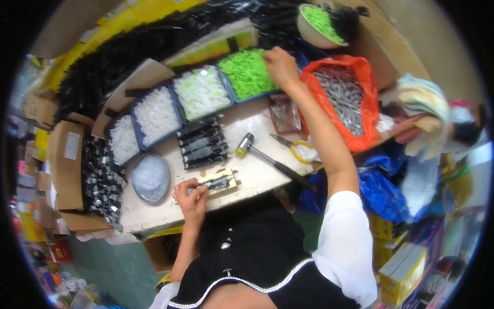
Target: The person assembles small lock components at a cluttered workbench. They pick up metal pins and plastic inserts, place them into a jig, and use a hammer to secure the parts. The person repeats this process for multiple units, occasionally using pliers to adjust components.
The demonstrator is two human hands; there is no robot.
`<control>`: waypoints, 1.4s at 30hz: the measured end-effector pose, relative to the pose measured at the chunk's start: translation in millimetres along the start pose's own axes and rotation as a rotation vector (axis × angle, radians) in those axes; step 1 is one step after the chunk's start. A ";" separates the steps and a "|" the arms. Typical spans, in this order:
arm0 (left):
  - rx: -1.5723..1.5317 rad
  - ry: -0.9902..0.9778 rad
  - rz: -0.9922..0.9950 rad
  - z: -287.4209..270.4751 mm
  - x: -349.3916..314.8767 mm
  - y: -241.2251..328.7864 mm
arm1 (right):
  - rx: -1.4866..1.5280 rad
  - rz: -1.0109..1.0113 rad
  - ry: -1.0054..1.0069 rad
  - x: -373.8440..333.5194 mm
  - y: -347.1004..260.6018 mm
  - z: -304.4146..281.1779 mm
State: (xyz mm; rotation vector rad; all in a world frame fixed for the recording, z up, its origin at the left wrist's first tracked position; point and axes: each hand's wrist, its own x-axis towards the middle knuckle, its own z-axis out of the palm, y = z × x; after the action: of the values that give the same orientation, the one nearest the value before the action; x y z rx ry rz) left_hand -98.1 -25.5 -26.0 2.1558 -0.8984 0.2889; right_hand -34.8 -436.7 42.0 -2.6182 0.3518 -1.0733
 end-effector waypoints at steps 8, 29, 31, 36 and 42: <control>0.008 0.112 0.081 2.5 -1.1 0.0 | -0.204 -0.102 -0.017 135.7 -46.0 33.2; -0.007 0.147 0.055 -0.3 -3.6 -0.1 | 1.108 0.264 -0.440 117.2 -132.7 -1.9; -0.034 0.115 0.003 0.5 -4.3 -2.2 | 1.274 0.349 -0.509 80.8 -144.5 -11.2; 0.023 0.277 0.013 -20.3 31.3 6.6 | 1.299 0.641 -0.664 -40.5 -186.1 -14.0; 0.033 0.124 0.207 -30.0 35.6 1.4 | 1.443 0.758 -0.651 -134.6 -201.7 -13.7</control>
State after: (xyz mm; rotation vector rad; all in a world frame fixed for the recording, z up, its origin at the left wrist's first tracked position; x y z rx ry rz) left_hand -70.8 -22.4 11.7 2.0514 -1.0521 0.5373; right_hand -114.8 -207.5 36.3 -1.1796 0.2189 -0.0174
